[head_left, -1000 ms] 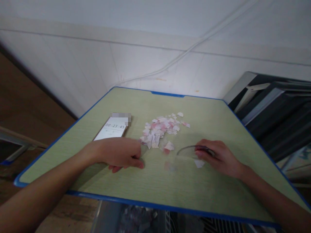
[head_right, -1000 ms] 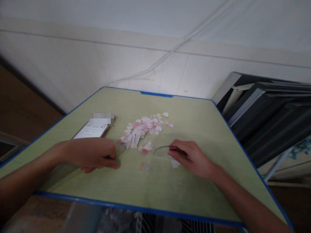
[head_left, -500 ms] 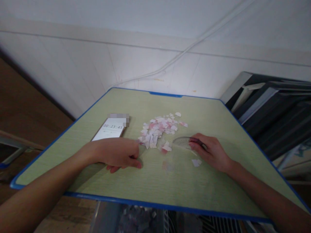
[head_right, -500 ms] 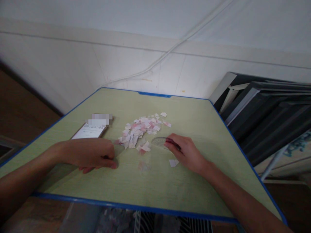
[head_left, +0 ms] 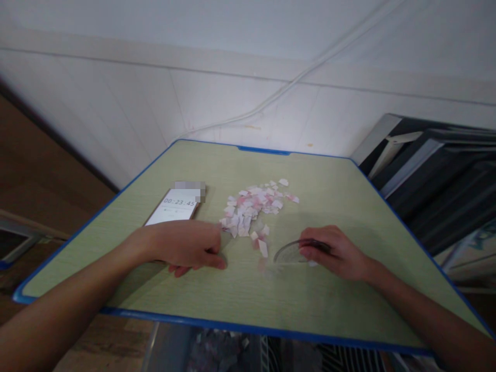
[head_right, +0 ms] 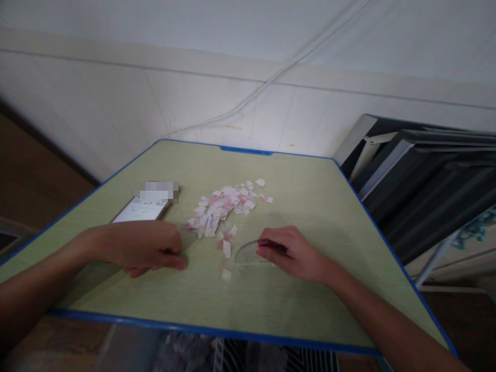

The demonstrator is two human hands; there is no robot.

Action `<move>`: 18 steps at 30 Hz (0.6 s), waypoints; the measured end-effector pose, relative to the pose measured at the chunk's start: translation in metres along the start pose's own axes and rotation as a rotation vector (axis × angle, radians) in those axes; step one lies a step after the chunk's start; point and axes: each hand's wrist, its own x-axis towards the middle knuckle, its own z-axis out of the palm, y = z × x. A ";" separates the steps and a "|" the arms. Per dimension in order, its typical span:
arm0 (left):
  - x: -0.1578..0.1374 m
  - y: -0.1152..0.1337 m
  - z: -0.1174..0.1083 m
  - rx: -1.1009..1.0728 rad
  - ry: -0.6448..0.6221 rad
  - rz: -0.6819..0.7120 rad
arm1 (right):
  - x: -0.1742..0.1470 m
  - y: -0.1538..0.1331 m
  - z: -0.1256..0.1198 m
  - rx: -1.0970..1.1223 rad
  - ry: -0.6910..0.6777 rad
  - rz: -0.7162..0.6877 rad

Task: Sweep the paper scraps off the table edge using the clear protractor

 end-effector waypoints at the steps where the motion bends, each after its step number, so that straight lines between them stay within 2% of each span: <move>1: 0.000 0.000 0.000 -0.001 0.002 0.000 | 0.000 0.000 0.000 0.012 -0.001 -0.005; 7: -0.002 0.003 -0.001 -0.012 0.004 0.000 | 0.001 -0.003 0.001 -0.051 0.103 0.048; 13: -0.001 0.001 0.000 -0.001 0.012 0.003 | 0.000 -0.008 0.008 -0.200 0.059 -0.066; 18: -0.001 0.001 0.000 -0.005 0.000 -0.019 | -0.002 -0.006 0.003 -0.338 0.226 -0.005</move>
